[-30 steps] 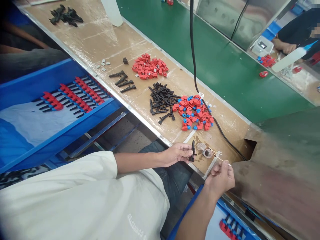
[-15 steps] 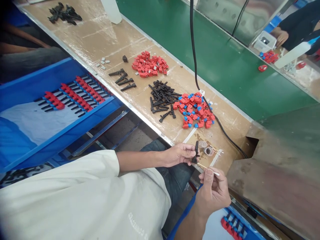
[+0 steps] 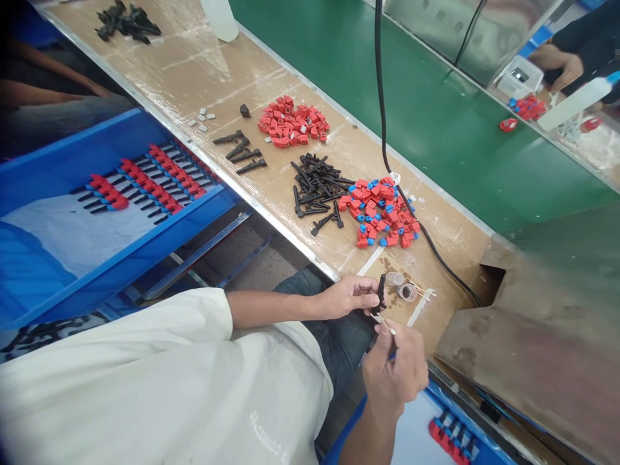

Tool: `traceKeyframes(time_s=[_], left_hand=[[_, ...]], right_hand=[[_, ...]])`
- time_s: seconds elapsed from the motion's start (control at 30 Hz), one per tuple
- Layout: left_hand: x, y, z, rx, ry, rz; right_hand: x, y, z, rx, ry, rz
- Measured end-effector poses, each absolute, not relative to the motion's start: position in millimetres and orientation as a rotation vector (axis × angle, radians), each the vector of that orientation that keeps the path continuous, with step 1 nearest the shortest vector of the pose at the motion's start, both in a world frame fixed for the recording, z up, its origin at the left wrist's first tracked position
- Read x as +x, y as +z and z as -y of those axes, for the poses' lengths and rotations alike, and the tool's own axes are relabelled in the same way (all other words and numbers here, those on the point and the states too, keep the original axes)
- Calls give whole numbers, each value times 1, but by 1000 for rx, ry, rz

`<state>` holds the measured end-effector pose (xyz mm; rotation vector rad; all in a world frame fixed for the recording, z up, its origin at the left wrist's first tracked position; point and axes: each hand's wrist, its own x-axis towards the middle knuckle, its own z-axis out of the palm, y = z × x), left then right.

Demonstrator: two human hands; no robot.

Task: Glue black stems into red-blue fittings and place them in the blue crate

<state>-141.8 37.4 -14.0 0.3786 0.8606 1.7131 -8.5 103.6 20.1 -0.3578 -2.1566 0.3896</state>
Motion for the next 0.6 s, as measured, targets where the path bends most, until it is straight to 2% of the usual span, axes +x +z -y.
traceKeyframes(time_s=[0.1,0.37,0.6], left_hand=[[-142,-18,-38,314,1722,-839],[-140,-25,-38,224,1688,-694],[-144,-27,-37,306,1698,-753]], right_hand=[[-8,20,-104,-195,295,2253],[-10,15,-101,-360,560,2054],[-8,15,-102,-249,465,2187]])
